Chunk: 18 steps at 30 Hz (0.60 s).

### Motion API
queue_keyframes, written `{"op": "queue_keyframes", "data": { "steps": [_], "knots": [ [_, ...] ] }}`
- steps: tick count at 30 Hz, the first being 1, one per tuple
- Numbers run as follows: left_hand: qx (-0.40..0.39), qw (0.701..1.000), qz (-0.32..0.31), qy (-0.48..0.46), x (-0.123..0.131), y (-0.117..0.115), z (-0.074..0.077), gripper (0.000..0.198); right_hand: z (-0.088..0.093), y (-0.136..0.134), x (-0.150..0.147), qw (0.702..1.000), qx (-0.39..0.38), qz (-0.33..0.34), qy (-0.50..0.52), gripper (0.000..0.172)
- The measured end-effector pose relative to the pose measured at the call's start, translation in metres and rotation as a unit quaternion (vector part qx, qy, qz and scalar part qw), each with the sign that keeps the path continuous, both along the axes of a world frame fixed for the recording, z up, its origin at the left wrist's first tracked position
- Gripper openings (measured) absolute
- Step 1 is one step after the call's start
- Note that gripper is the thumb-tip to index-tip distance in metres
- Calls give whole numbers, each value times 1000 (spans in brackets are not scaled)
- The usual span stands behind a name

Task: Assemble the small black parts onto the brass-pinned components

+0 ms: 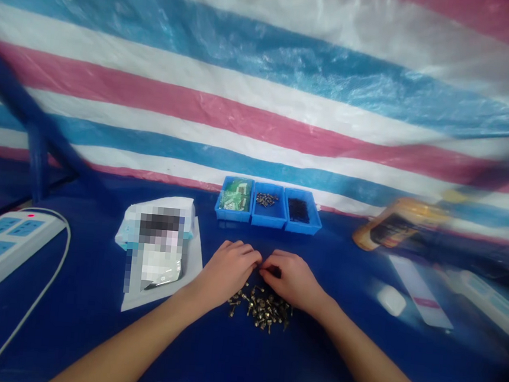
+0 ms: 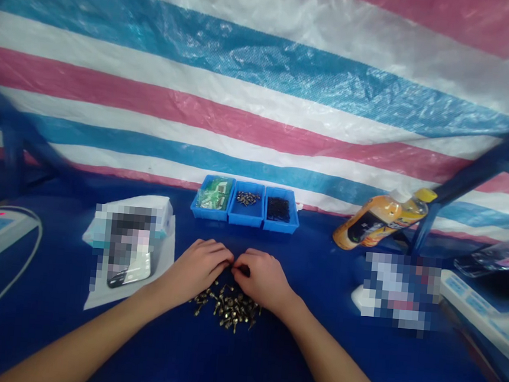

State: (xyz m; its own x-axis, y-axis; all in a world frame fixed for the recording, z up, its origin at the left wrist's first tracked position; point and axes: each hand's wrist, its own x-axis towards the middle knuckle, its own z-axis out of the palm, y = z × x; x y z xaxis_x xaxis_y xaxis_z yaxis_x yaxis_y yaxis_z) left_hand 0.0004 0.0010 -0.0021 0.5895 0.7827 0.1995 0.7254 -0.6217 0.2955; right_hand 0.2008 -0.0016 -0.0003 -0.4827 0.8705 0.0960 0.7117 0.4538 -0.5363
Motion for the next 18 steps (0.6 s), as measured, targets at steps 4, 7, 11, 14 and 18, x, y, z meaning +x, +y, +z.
{"op": "queue_keyframes", "data": {
  "steps": [4,7,11,14,18],
  "knots": [
    [-1,1000,8,-7,-1,0,2,18,3,0,2,1000,4,3,24,8],
    [0,1000,11,-17,-2,0,2,19,5,1,4,998,4,-3,59,6],
    [4,998,2,-57,-2,1,2,21,7,1,4,988,-21,-11,151,3],
    [15,995,-6,-102,-2,1,5,23,6,1,4,971,-68,-13,227,10],
    [24,992,-19,-120,-2,0,10,23,5,3,5,928,-159,-30,335,15]
  ]
}}
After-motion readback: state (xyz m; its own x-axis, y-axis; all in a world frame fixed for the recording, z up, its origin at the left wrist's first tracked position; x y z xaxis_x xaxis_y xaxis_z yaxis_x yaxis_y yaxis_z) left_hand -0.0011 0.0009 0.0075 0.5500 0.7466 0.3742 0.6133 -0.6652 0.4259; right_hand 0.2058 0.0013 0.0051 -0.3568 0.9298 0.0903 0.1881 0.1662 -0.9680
